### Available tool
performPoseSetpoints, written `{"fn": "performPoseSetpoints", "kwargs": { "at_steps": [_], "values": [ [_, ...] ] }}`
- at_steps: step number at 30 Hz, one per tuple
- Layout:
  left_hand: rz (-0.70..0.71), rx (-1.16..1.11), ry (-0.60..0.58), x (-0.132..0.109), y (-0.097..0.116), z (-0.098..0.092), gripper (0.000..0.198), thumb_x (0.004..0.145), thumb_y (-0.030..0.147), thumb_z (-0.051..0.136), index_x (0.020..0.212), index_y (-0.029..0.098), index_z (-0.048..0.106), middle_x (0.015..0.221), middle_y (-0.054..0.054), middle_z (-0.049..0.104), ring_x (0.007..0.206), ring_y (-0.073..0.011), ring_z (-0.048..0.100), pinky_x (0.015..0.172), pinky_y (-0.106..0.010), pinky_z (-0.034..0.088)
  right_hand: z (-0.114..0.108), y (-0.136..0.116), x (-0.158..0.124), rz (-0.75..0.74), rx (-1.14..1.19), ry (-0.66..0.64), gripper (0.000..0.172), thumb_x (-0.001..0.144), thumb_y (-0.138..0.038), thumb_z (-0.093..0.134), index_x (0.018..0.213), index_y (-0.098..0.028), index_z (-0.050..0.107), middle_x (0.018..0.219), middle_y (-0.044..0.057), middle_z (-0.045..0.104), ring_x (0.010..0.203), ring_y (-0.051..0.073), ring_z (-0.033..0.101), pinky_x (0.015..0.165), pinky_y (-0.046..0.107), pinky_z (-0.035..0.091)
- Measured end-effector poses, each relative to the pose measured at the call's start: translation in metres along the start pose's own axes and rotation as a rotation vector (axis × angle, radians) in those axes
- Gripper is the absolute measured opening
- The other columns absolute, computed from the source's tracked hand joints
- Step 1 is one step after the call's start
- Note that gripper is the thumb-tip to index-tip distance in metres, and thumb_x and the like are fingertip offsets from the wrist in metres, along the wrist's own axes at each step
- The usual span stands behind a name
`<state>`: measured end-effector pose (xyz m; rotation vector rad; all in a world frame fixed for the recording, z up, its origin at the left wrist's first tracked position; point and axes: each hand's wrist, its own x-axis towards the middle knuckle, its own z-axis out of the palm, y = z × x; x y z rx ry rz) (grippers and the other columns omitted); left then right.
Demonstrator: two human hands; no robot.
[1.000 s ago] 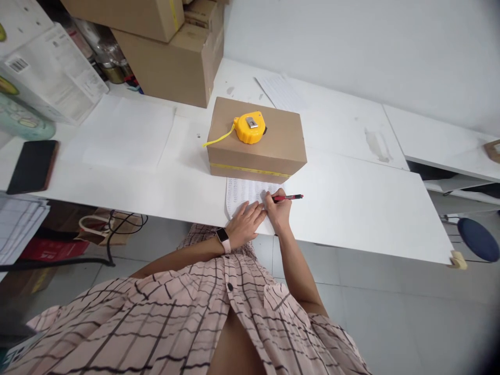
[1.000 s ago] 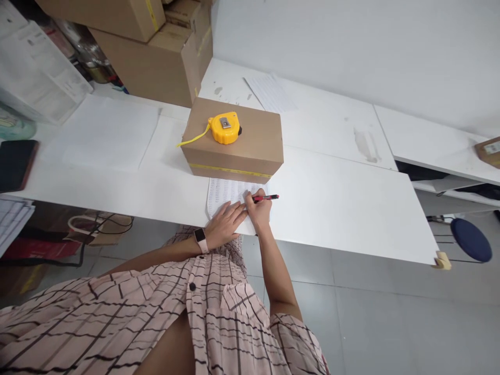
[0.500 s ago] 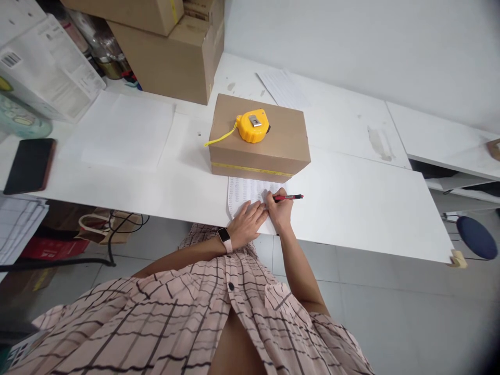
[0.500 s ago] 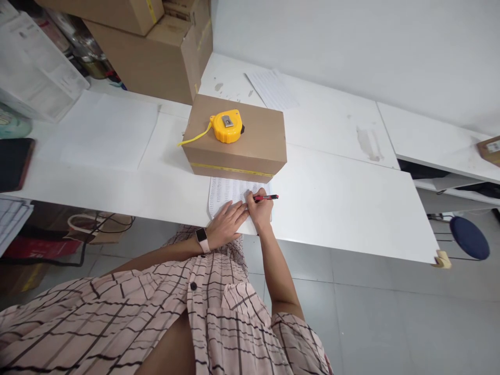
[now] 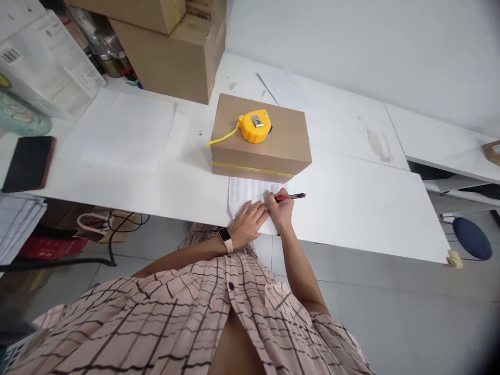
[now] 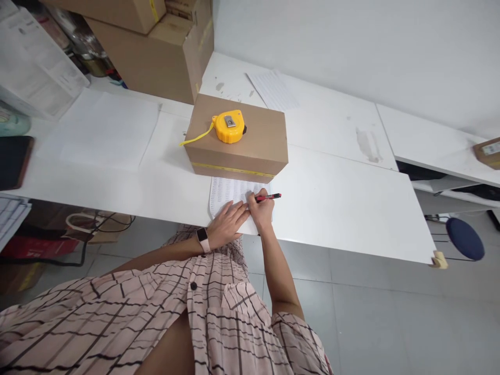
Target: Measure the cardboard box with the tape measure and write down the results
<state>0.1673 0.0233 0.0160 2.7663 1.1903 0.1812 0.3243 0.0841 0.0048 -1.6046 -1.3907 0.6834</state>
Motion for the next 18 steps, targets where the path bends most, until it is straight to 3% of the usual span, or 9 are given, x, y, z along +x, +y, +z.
{"fn": "performPoseSetpoints", "kwargs": {
  "at_steps": [18],
  "values": [
    [0.001,0.007,0.003,-0.0006,0.0005,-0.0029,0.071,0.093,0.036,0.063,0.151,0.005,0.038,0.159,-0.021,0.041,0.15,-0.0347,0.032,0.125,-0.056,0.023,-0.0002,-0.0011,0.0004,0.018,0.06,0.023,0.029,0.084,-0.03,0.06,0.065,-0.025,0.04,0.058,-0.008,0.041,0.057,0.012,0.039,0.06,0.029,0.035]
  ]
}}
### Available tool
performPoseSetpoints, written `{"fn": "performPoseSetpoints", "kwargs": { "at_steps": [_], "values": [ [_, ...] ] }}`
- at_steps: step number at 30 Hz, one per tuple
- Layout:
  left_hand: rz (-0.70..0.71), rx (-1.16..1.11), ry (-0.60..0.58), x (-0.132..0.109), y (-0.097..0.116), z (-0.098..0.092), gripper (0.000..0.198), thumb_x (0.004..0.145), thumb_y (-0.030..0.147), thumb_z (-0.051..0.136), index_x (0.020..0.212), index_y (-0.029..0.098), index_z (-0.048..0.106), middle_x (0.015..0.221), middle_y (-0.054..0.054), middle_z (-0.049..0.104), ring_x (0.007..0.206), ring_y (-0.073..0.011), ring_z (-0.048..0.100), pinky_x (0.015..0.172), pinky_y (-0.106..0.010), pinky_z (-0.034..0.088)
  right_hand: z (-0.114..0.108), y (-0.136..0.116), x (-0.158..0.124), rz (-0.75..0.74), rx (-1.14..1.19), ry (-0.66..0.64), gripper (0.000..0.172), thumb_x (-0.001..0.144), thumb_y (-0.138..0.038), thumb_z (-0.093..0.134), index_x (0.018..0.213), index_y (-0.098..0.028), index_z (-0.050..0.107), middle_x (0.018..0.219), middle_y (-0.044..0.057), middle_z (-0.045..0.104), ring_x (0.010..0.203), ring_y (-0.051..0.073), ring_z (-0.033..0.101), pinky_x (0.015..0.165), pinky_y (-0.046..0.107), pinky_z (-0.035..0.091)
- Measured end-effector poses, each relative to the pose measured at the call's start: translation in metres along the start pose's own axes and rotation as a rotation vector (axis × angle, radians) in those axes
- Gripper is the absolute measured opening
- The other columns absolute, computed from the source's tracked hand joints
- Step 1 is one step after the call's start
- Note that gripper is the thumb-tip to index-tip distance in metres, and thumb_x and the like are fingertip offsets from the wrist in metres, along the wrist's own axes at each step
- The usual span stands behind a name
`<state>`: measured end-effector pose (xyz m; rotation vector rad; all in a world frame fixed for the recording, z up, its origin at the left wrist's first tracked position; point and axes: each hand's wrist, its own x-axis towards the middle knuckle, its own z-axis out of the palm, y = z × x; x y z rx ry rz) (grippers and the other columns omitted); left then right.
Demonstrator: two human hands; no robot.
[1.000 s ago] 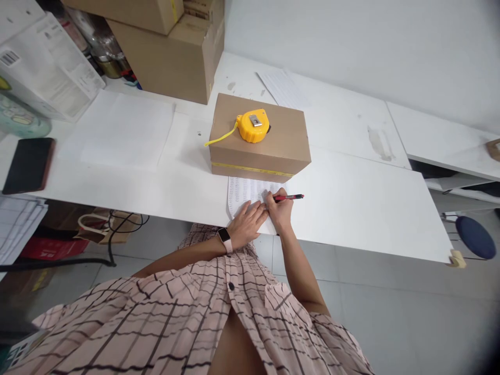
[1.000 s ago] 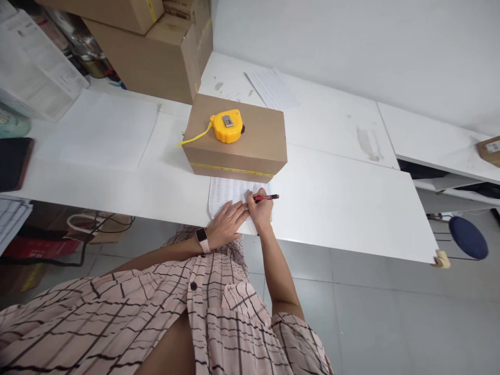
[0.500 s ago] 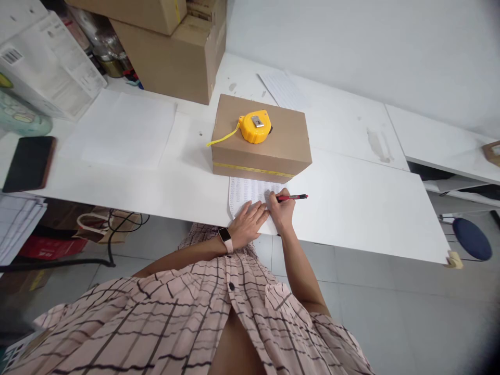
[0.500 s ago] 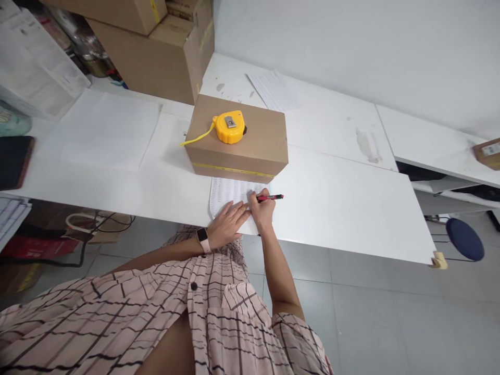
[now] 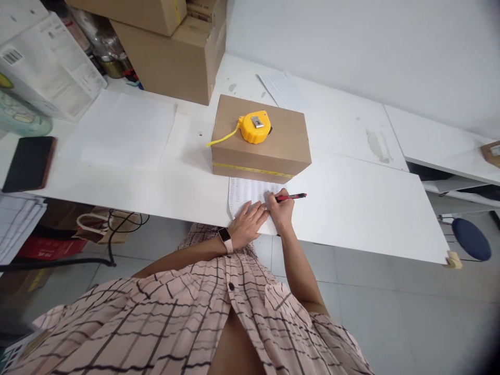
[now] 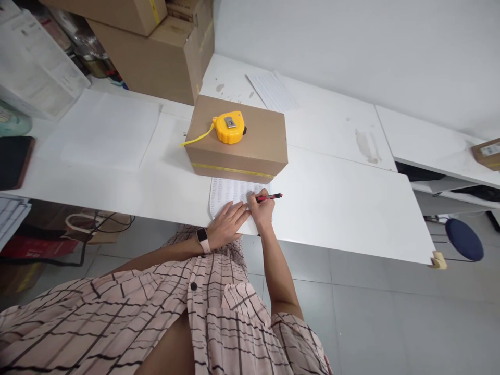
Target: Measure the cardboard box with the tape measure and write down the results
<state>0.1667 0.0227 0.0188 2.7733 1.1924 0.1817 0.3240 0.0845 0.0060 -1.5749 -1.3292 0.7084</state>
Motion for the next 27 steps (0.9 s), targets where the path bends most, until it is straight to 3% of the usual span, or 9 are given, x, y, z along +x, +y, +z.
{"fn": "performPoseSetpoints", "kwargs": {
  "at_steps": [27],
  "values": [
    [-0.001,-0.016,0.001,0.0001,-0.001,0.0028,0.071,0.093,0.036,0.063,0.152,0.006,0.038,0.16,-0.021,0.039,0.151,-0.0342,0.031,0.125,-0.055,0.019,0.0002,-0.0054,-0.0005,0.047,0.01,0.059,0.028,0.083,-0.031,0.06,0.065,-0.024,0.04,0.057,-0.008,0.041,0.057,0.011,0.039,0.06,0.027,0.035]
  ]
}}
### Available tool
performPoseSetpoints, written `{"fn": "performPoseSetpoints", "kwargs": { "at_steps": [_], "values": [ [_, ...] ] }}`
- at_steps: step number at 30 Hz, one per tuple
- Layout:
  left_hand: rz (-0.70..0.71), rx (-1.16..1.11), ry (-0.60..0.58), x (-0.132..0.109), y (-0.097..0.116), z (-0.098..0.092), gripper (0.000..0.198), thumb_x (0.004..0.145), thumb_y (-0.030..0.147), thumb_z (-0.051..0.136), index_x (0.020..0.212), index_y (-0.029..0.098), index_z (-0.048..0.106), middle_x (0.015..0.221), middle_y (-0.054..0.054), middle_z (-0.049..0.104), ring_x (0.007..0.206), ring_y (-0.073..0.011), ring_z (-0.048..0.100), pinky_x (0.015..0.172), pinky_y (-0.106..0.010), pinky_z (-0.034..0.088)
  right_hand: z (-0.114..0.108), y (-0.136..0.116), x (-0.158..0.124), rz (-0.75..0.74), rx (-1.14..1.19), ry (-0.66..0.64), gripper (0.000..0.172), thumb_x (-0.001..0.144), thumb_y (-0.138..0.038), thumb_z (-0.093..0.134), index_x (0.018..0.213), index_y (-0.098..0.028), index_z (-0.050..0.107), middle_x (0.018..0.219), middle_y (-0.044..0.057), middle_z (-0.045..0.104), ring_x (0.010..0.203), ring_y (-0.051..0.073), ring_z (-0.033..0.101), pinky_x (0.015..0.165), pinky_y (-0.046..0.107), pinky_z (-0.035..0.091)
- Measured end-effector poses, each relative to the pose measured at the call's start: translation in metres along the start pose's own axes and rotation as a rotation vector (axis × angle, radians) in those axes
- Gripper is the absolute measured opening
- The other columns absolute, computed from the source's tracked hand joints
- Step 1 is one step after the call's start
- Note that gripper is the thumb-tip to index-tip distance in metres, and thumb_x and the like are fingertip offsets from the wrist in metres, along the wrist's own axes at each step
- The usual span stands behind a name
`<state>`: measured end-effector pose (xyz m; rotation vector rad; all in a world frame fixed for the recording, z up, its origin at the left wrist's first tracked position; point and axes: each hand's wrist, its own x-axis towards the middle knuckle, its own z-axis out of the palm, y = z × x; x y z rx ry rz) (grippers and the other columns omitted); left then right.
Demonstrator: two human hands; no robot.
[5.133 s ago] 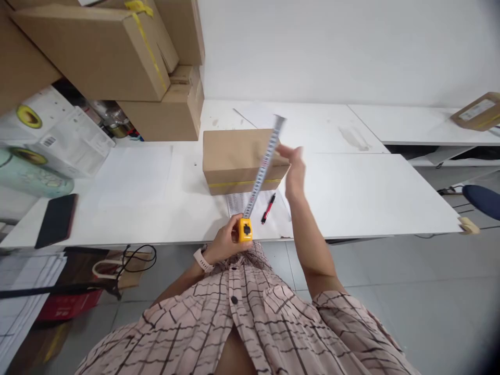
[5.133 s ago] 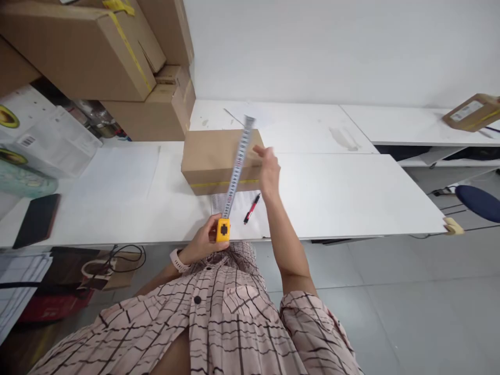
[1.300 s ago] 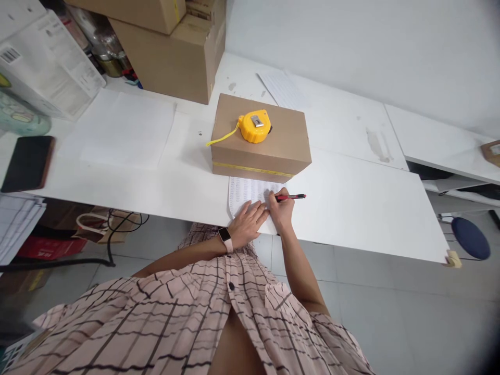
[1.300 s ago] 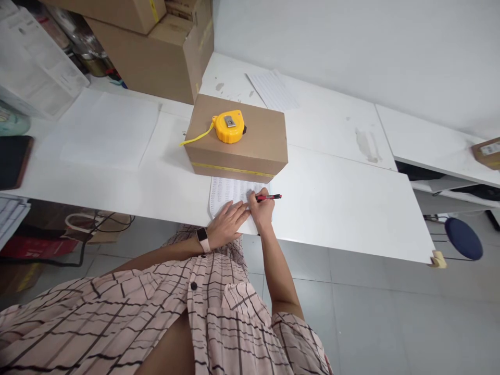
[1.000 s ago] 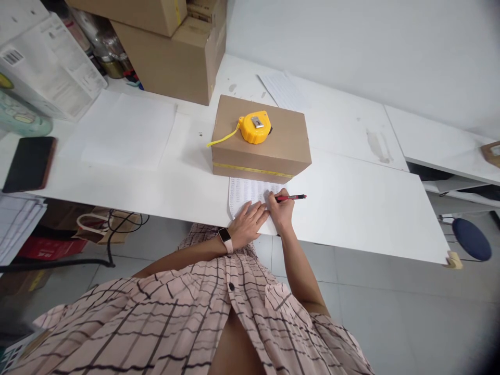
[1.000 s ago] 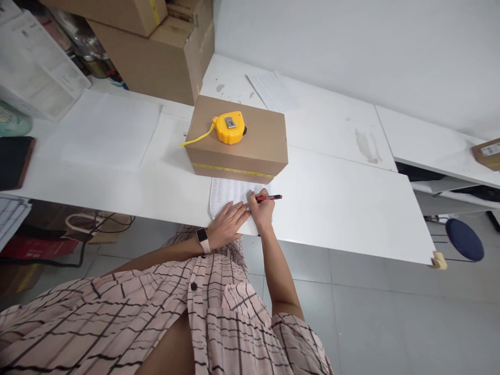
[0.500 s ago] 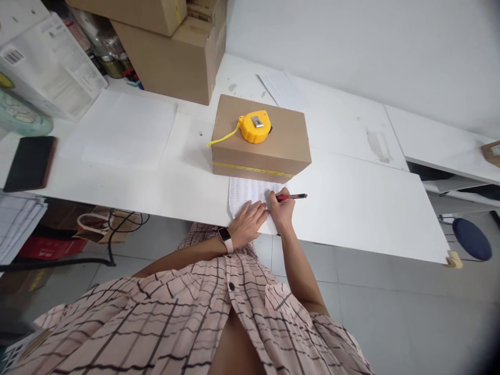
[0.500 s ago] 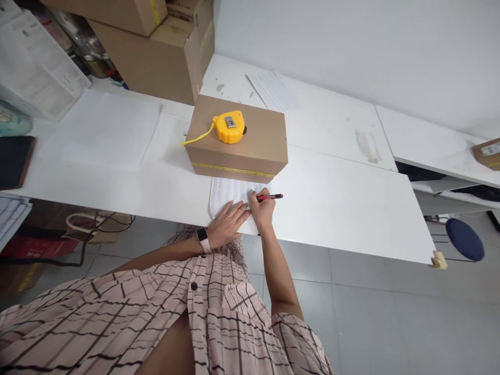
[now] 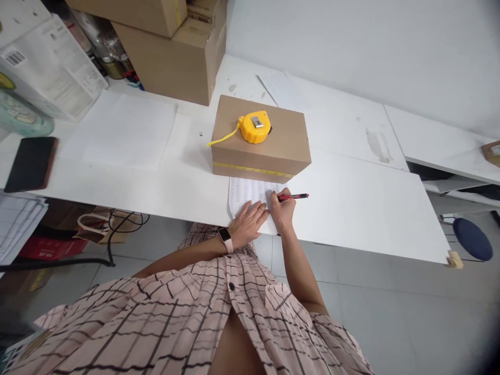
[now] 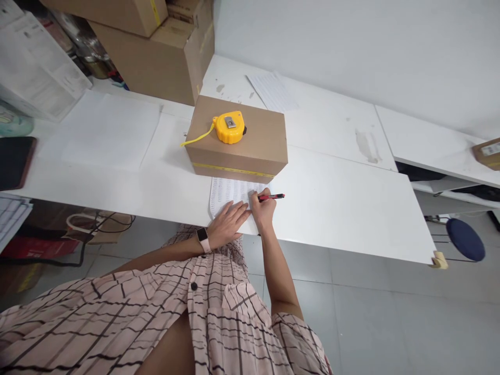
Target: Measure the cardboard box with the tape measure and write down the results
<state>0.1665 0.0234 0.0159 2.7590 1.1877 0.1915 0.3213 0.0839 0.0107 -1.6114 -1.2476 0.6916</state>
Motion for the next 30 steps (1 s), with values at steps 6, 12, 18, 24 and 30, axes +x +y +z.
{"fn": "performPoseSetpoints", "kwargs": {
  "at_steps": [6,12,18,24,30],
  "values": [
    [0.002,-0.005,-0.01,-0.0001,0.0,-0.0003,0.071,0.093,0.035,0.064,0.151,0.004,0.038,0.16,-0.021,0.039,0.151,-0.0353,0.031,0.125,-0.056,0.02,0.0001,-0.0001,0.0007,-0.018,-0.014,-0.02,0.028,0.082,-0.03,0.06,0.065,-0.024,0.039,0.056,-0.008,0.04,0.056,0.011,0.039,0.06,0.027,0.035],
    [-0.001,-0.007,-0.005,0.0004,0.0002,0.0002,0.071,0.093,0.036,0.063,0.152,0.005,0.037,0.16,-0.021,0.039,0.151,-0.034,0.03,0.125,-0.055,0.019,0.0006,0.003,0.0015,-0.007,-0.015,-0.012,0.028,0.081,-0.03,0.06,0.065,-0.024,0.038,0.056,-0.008,0.04,0.056,0.011,0.038,0.059,0.027,0.035],
    [-0.004,0.012,-0.002,0.0006,0.0002,-0.0003,0.068,0.094,0.037,0.061,0.151,0.007,0.039,0.16,-0.02,0.04,0.151,-0.033,0.031,0.125,-0.054,0.019,0.0012,0.0041,0.0025,-0.002,-0.013,0.012,0.027,0.082,-0.032,0.059,0.065,-0.024,0.04,0.057,-0.008,0.042,0.056,0.011,0.04,0.06,0.027,0.036],
    [0.002,0.021,0.005,0.0005,0.0,0.0013,0.072,0.093,0.038,0.063,0.151,0.005,0.038,0.16,-0.021,0.039,0.151,-0.0336,0.031,0.125,-0.055,0.019,0.0012,0.0057,0.0033,-0.018,-0.036,0.001,0.027,0.083,-0.032,0.058,0.066,-0.025,0.039,0.055,-0.008,0.042,0.056,0.011,0.04,0.06,0.027,0.035],
    [-0.001,0.001,0.004,0.0001,0.0002,0.0017,0.072,0.092,0.037,0.064,0.151,0.005,0.038,0.16,-0.021,0.039,0.151,-0.0338,0.031,0.126,-0.055,0.019,0.0006,0.0053,0.0021,-0.013,-0.019,-0.006,0.026,0.081,-0.028,0.058,0.065,-0.025,0.037,0.056,-0.009,0.038,0.056,0.011,0.037,0.059,0.027,0.034]
  ]
}}
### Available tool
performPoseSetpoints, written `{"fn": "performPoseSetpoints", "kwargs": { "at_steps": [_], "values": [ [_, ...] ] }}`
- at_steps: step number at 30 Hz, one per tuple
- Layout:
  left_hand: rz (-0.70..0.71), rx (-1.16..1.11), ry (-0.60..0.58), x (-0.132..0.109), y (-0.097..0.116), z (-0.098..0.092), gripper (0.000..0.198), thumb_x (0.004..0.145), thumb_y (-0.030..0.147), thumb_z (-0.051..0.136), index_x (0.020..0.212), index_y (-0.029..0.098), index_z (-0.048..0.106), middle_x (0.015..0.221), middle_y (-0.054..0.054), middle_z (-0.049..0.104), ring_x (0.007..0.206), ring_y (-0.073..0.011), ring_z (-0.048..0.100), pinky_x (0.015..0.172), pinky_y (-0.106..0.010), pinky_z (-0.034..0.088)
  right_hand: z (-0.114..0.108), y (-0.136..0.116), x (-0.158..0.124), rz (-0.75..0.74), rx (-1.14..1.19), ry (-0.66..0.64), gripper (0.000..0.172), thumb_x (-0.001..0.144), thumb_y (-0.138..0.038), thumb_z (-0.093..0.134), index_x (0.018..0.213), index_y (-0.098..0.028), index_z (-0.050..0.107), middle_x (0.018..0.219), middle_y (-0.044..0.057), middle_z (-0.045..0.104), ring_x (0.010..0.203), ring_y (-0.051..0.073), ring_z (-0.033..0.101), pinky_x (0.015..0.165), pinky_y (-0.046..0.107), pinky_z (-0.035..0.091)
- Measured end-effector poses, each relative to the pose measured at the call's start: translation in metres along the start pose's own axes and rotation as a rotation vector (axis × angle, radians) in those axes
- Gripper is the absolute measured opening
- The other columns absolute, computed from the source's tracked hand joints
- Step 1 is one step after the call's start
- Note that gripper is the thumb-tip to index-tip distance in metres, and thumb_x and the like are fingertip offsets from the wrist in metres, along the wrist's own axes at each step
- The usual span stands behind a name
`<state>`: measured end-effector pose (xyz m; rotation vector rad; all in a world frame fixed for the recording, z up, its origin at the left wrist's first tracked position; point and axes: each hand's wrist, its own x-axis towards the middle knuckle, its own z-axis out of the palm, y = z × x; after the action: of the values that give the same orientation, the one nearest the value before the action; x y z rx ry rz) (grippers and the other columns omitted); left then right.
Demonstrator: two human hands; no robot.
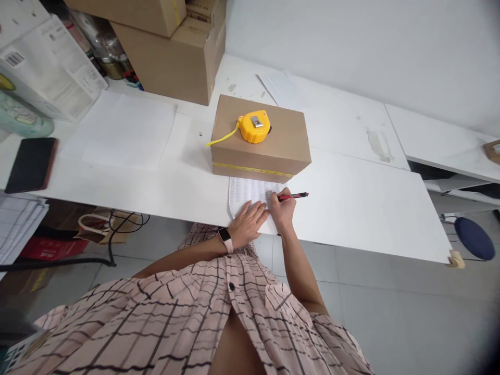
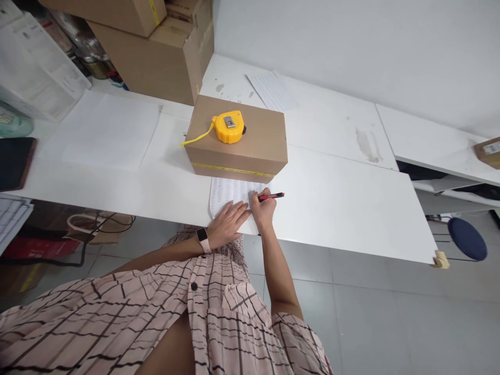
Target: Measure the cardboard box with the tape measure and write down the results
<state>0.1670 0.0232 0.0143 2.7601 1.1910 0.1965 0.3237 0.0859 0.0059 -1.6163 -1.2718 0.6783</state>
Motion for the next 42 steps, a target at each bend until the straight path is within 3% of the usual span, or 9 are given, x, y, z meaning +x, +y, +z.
{"fn": "performPoseSetpoints", "kwargs": {
  "at_steps": [12,15,19,22,25,29,35,39,42],
  "values": [
    [-0.009,-0.019,0.0,-0.001,-0.001,-0.004,0.069,0.092,0.035,0.065,0.15,0.008,0.04,0.161,-0.019,0.039,0.151,-0.0333,0.032,0.126,-0.053,0.018,-0.01,-0.008,-0.01,-0.092,-0.035,0.124,0.024,0.093,-0.038,0.055,0.077,-0.024,0.043,0.074,-0.004,0.05,0.07,0.014,0.048,0.072,0.028,0.041],
    [-0.01,-0.057,-0.004,-0.008,-0.003,-0.004,0.07,0.09,0.034,0.068,0.149,0.008,0.042,0.16,-0.019,0.039,0.151,-0.0338,0.031,0.126,-0.053,0.018,-0.019,-0.005,-0.02,-0.251,-0.248,0.07,0.009,0.095,-0.029,0.049,0.095,-0.021,0.055,0.095,0.005,0.058,0.09,0.02,0.054,0.083,0.033,0.043],
    [-0.003,-0.22,0.014,-0.02,-0.009,-0.017,0.071,0.084,0.044,0.074,0.142,0.01,0.05,0.156,-0.02,0.045,0.149,-0.0346,0.035,0.124,-0.053,0.026,-0.02,0.005,-0.026,-0.311,-0.625,-0.005,0.032,0.087,-0.014,0.046,0.114,-0.018,0.062,0.108,0.014,0.058,0.099,0.027,0.051,0.085,0.039,0.041],
    [-0.045,-0.372,0.211,-0.02,-0.021,-0.05,0.047,0.089,0.039,0.069,0.129,0.017,0.059,0.144,-0.014,0.058,0.139,-0.0268,0.049,0.115,-0.043,0.043,-0.012,0.008,-0.024,-0.296,-0.753,0.029,0.038,0.088,-0.01,0.042,0.118,-0.019,0.062,0.106,0.014,0.062,0.096,0.029,0.052,0.082,0.04,0.039],
    [-0.092,-0.372,0.583,-0.001,-0.044,-0.099,0.023,0.098,0.03,0.055,0.119,0.021,0.06,0.13,-0.01,0.066,0.13,-0.0222,0.056,0.111,-0.041,0.046,-0.007,0.01,-0.02,-0.304,-0.756,0.07,0.045,0.087,-0.007,0.04,0.123,-0.02,0.061,0.104,0.013,0.064,0.094,0.029,0.053,0.08,0.04,0.039],
    [-0.243,-0.206,0.832,0.047,-0.088,-0.147,0.037,0.094,0.03,0.061,0.129,0.022,0.054,0.137,-0.013,0.059,0.134,-0.0302,0.05,0.114,-0.049,0.04,-0.006,0.014,-0.017,-0.315,-0.721,0.106,0.044,0.086,-0.008,0.04,0.122,-0.022,0.061,0.1,0.011,0.065,0.091,0.029,0.054,0.078,0.04,0.039],
    [-0.34,-0.375,0.671,0.094,-0.122,-0.156,0.066,0.079,0.026,0.074,0.139,0.021,0.047,0.124,-0.013,0.063,0.121,-0.0341,0.058,0.104,-0.052,0.046,-0.008,0.012,-0.02,-0.315,-0.567,0.159,0.032,0.096,-0.023,0.039,0.117,-0.023,0.063,0.098,0.011,0.066,0.093,0.029,0.058,0.081,0.042,0.044],
    [-0.274,-0.765,0.592,0.064,-0.091,-0.156,0.061,0.081,0.036,0.072,0.135,0.024,0.046,0.118,-0.011,0.063,0.101,-0.026,0.066,0.085,-0.042,0.055,-0.014,-0.018,-0.03,-0.312,-0.258,0.319,0.03,0.097,-0.042,0.045,0.108,-0.025,0.068,0.107,0.014,0.069,0.102,0.032,0.06,0.093,0.048,0.045],
    [-0.131,-1.016,0.326,0.029,-0.06,-0.152,0.07,0.079,0.039,0.075,0.138,0.025,0.039,0.112,-0.008,0.063,0.085,-0.0194,0.066,0.075,-0.036,0.055,-0.023,-0.06,-0.038,-0.184,0.122,0.143,0.04,0.098,-0.053,0.042,0.108,-0.027,0.071,0.106,0.011,0.071,0.101,0.029,0.063,0.09,0.045,0.049]
  ]
}}
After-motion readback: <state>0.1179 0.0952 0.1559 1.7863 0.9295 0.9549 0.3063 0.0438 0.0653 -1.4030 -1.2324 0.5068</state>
